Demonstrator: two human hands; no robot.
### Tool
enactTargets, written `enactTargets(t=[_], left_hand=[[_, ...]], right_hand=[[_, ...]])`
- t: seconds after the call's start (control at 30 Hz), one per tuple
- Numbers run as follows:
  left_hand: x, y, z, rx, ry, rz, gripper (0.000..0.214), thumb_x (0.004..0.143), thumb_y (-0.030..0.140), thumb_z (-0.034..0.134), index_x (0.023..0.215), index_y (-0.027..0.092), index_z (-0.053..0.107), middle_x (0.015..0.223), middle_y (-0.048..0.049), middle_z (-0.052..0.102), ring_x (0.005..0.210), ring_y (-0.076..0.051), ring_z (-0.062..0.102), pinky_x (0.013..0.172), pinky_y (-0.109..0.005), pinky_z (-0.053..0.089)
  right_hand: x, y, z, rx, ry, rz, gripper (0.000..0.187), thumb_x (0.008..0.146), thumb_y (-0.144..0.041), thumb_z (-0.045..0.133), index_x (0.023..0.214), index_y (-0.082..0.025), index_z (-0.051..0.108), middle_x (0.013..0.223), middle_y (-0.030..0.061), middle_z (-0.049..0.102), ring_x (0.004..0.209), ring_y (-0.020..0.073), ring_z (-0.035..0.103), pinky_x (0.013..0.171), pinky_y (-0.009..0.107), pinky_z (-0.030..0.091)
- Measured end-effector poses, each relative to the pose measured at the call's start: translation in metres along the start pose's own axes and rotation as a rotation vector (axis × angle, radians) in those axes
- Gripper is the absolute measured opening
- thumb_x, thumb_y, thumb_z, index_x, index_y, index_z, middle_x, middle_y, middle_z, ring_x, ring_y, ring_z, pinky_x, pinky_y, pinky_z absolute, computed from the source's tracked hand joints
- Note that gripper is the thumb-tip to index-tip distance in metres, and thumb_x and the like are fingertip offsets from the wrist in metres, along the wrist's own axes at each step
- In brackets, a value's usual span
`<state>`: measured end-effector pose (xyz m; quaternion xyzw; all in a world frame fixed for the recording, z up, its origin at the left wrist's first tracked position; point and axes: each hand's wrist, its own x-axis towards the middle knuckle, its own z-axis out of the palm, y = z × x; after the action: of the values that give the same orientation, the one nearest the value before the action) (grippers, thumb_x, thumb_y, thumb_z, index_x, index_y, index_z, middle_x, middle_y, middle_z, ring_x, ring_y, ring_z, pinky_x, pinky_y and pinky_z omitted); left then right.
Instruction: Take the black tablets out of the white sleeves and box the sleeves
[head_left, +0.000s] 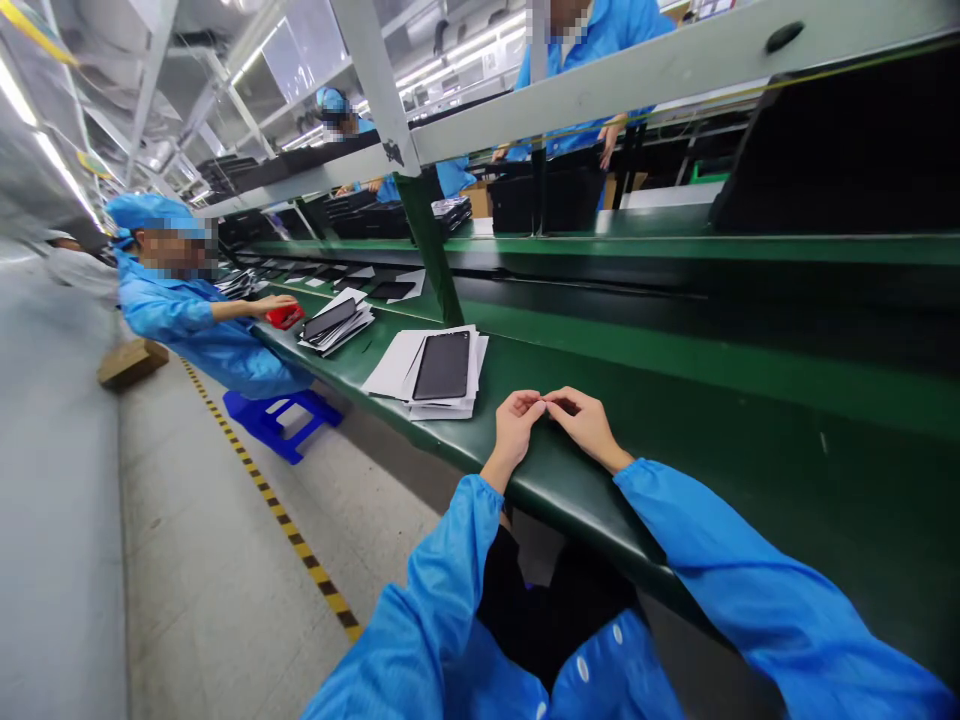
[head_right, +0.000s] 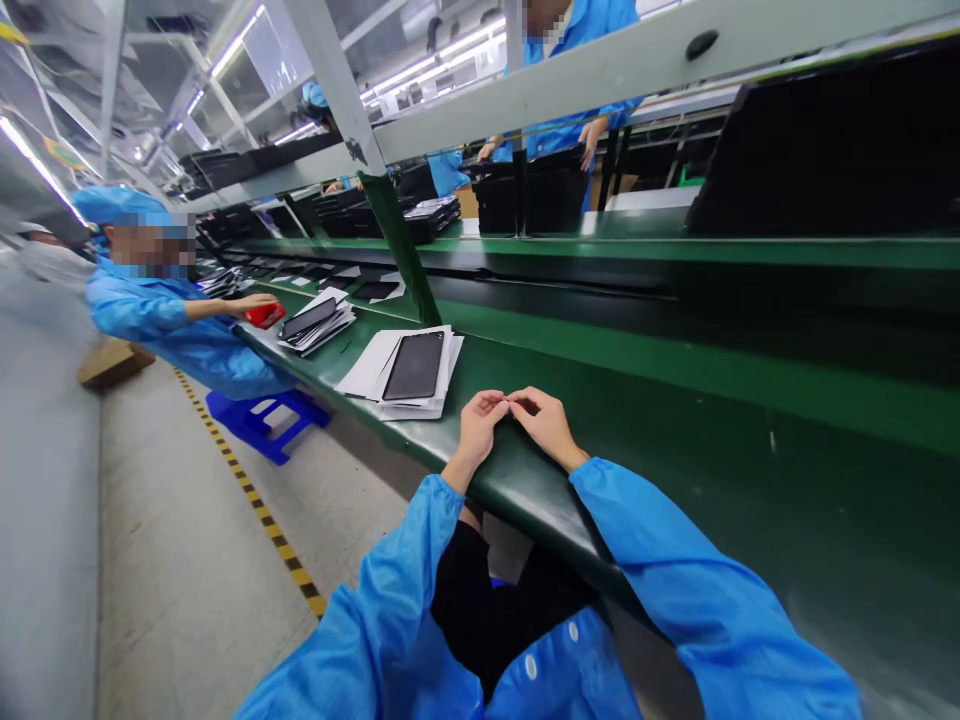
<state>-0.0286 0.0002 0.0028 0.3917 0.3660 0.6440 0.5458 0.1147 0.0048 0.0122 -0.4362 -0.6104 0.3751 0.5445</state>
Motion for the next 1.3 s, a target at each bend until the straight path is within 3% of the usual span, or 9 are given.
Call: enactTargets(t=[0.17, 0.4, 0.7, 0.83, 0.97, 1.07, 1.13, 1.2, 1.3], left_hand=[[-0.002, 0.001, 0.002, 0.012, 0.006, -0.015, 0.043, 0.064, 0.046, 0.098, 0.082, 0.016, 0.073, 0.08, -0.0019, 0.074, 0.074, -0.012, 0.068, 0.076, -0.027, 0.056], [-0.008, -0.001, 0.006, -0.054, 0.005, -0.078, 0.04, 0.066, 0.042, 0.098, 0.082, 0.015, 0.073, 0.079, -0.0043, 0.076, 0.075, -0.016, 0.072, 0.079, -0.032, 0.06], [-0.017, -0.012, 0.012, -0.044, -0.032, -0.17, 0.031, 0.076, 0.035, 0.092, 0.089, 0.015, 0.074, 0.086, -0.0072, 0.078, 0.082, -0.018, 0.075, 0.085, -0.035, 0.064], [-0.028, -0.002, 0.009, 0.21, -0.112, 0.031, 0.026, 0.084, 0.024, 0.082, 0.108, 0.017, 0.072, 0.106, -0.0096, 0.076, 0.095, -0.02, 0.074, 0.089, -0.037, 0.063], [-0.036, 0.045, -0.044, 0.626, -0.085, 0.494, 0.017, 0.093, 0.019, 0.069, 0.11, 0.022, 0.074, 0.112, -0.0096, 0.072, 0.113, -0.023, 0.068, 0.103, -0.041, 0.058], [-0.015, 0.093, -0.117, 0.891, 0.206, 0.607, 0.012, 0.097, 0.023, 0.067, 0.107, 0.023, 0.074, 0.113, -0.0095, 0.069, 0.115, -0.024, 0.065, 0.108, -0.043, 0.054], [0.013, 0.119, -0.165, 0.969, 0.33, 0.499, 0.018, 0.095, 0.032, 0.069, 0.11, 0.022, 0.071, 0.119, -0.0109, 0.069, 0.124, -0.027, 0.063, 0.116, -0.048, 0.049], [0.043, 0.134, -0.2, 0.951, 0.325, 0.287, 0.032, 0.093, 0.04, 0.07, 0.12, 0.022, 0.067, 0.13, -0.0128, 0.068, 0.13, -0.029, 0.063, 0.115, -0.049, 0.05], [0.074, 0.134, -0.222, 0.866, 0.189, -0.024, 0.05, 0.092, 0.047, 0.071, 0.135, 0.023, 0.061, 0.148, -0.0154, 0.063, 0.138, -0.03, 0.061, 0.118, -0.048, 0.048]], right_hand=[[0.0, 0.002, -0.002, 0.074, 0.007, 0.027, 0.042, 0.078, -0.064, 0.085, 0.087, -0.024, 0.079, 0.077, 0.0041, 0.074, 0.066, 0.0208, 0.067, 0.067, 0.036, 0.058], [-0.002, 0.002, -0.008, 0.163, -0.015, 0.212, 0.053, 0.065, -0.069, 0.095, 0.091, -0.025, 0.083, 0.08, 0.0043, 0.074, 0.068, 0.019, 0.066, 0.066, 0.035, 0.059], [-0.004, 0.006, -0.021, 0.142, -0.005, 0.226, 0.033, 0.071, -0.055, 0.097, 0.08, -0.027, 0.082, 0.088, 0.0049, 0.071, 0.077, 0.0185, 0.064, 0.066, 0.032, 0.055], [-0.002, 0.003, -0.025, 0.221, 0.063, 0.28, 0.033, 0.075, -0.055, 0.095, 0.082, -0.026, 0.08, 0.093, 0.0068, 0.075, 0.074, 0.0182, 0.065, 0.065, 0.033, 0.056], [-0.001, -0.001, -0.027, 0.293, 0.042, 0.394, 0.038, 0.075, -0.058, 0.095, 0.086, -0.025, 0.078, 0.084, 0.0067, 0.076, 0.066, 0.017, 0.064, 0.061, 0.032, 0.056], [-0.001, -0.003, -0.025, 0.303, 0.014, 0.429, 0.043, 0.071, -0.06, 0.097, 0.084, -0.024, 0.077, 0.081, 0.006, 0.075, 0.065, 0.0163, 0.064, 0.061, 0.031, 0.056], [0.001, -0.003, -0.023, 0.306, -0.007, 0.451, 0.046, 0.07, -0.061, 0.098, 0.085, -0.023, 0.078, 0.08, 0.0056, 0.074, 0.065, 0.0162, 0.064, 0.062, 0.031, 0.056], [0.002, -0.003, -0.022, 0.309, -0.015, 0.469, 0.048, 0.068, -0.063, 0.098, 0.086, -0.023, 0.078, 0.078, 0.005, 0.073, 0.066, 0.0162, 0.064, 0.062, 0.031, 0.055], [0.003, -0.004, -0.02, 0.313, -0.007, 0.48, 0.053, 0.065, -0.066, 0.099, 0.087, -0.022, 0.078, 0.075, 0.004, 0.071, 0.066, 0.0155, 0.063, 0.062, 0.03, 0.054]])
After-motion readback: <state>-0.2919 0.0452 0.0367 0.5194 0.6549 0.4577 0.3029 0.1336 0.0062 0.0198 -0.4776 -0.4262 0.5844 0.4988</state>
